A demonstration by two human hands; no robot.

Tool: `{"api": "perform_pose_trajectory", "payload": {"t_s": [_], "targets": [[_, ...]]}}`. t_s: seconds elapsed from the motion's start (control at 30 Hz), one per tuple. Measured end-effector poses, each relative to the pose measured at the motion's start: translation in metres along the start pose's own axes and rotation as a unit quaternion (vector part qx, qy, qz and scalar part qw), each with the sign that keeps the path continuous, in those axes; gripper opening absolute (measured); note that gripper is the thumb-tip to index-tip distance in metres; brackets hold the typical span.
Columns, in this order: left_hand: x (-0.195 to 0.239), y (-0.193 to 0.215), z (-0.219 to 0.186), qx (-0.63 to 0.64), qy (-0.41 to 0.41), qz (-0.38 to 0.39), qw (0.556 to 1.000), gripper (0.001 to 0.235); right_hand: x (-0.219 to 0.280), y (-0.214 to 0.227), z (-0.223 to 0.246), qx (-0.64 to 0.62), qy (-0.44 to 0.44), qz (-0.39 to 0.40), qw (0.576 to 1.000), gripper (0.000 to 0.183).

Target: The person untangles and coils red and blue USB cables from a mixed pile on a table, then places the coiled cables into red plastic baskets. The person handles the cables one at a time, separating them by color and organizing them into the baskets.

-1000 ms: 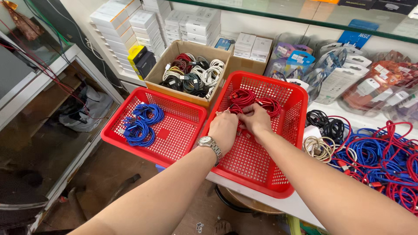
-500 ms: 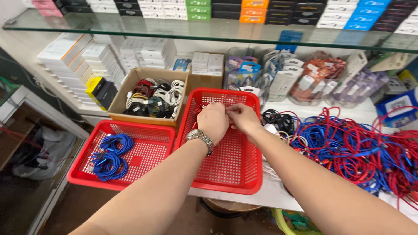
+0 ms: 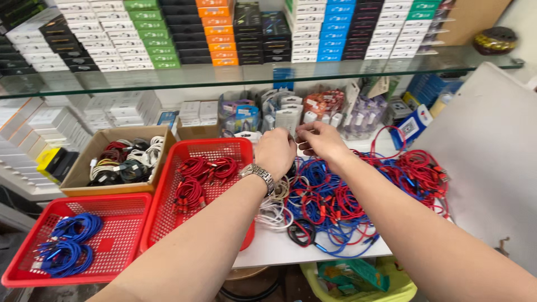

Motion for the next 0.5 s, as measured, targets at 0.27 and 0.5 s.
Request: {"api": "perform_pose_trajectory", "payload": {"t_s": [0.27, 0.5], "targets": [[0.005, -0.069, -0.055, 0.109, 0.067, 0.021, 0.992, 0.027, 0.017, 0.144, -0.055, 0.395, 0.125, -0.009, 0.91, 0.033], [0.029, -0.126, -0.026, -0.045, 0.094, 0.144, 0.984, 0.021, 0.028, 0.133, -0.081, 0.503, 0.179, 0.111, 0.838, 0.032]]}}
Point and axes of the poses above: each hand's wrist, its own x-axis away from the middle knuckle, its own y-axis out of the back of the hand, z = x × y, the point moved 9 cm from there along -x, towards the middle knuckle, and after that the axes turned 14 degrees about x, right-handed, at the moved point
